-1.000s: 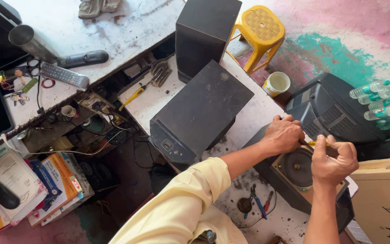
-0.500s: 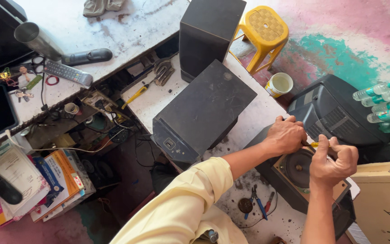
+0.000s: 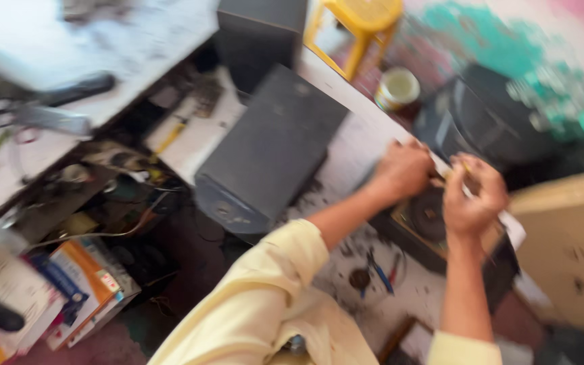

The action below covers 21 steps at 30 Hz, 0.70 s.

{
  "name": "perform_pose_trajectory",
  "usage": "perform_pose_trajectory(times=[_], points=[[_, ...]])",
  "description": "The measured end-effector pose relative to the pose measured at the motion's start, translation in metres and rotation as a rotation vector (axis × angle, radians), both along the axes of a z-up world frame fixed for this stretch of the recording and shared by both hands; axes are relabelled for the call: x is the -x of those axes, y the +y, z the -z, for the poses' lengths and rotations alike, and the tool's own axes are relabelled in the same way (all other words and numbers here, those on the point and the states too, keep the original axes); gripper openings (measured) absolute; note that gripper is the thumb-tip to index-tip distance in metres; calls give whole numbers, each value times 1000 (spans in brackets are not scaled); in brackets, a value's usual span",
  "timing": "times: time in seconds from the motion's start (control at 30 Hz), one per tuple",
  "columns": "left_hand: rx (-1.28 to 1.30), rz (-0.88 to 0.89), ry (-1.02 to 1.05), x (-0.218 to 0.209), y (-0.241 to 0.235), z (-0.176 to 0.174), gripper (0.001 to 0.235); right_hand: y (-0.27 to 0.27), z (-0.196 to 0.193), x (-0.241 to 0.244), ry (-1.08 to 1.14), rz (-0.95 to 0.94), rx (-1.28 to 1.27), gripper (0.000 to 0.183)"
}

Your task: The person uses a screwdriver to remove screws from a speaker's front panel, then reconnects wires to the back terminals of multiple speakers. The person handles the speaker enclosures and wires throughout the process.

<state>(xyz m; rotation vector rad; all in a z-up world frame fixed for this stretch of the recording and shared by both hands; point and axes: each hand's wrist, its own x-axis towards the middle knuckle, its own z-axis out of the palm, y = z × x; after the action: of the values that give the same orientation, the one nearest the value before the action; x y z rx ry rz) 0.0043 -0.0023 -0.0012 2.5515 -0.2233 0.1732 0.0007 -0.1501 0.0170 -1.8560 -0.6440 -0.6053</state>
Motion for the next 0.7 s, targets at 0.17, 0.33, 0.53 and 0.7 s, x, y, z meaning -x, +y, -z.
perform_pose_trajectory(times=[0.17,0.33,0.53,0.7], points=[[-44,47,-2,-11,2,10,15,-1,-10,-9,-262,163,169,31],[185,41,-138,-8,4,20,23,-4,-17,4,101,0,-40,13],[377,73,-127,-10,15,28,26,-5,-17,1,24,218,83,23],[491,81,-86,-16,19,35,24,-4,-12,3,85,0,1,13]])
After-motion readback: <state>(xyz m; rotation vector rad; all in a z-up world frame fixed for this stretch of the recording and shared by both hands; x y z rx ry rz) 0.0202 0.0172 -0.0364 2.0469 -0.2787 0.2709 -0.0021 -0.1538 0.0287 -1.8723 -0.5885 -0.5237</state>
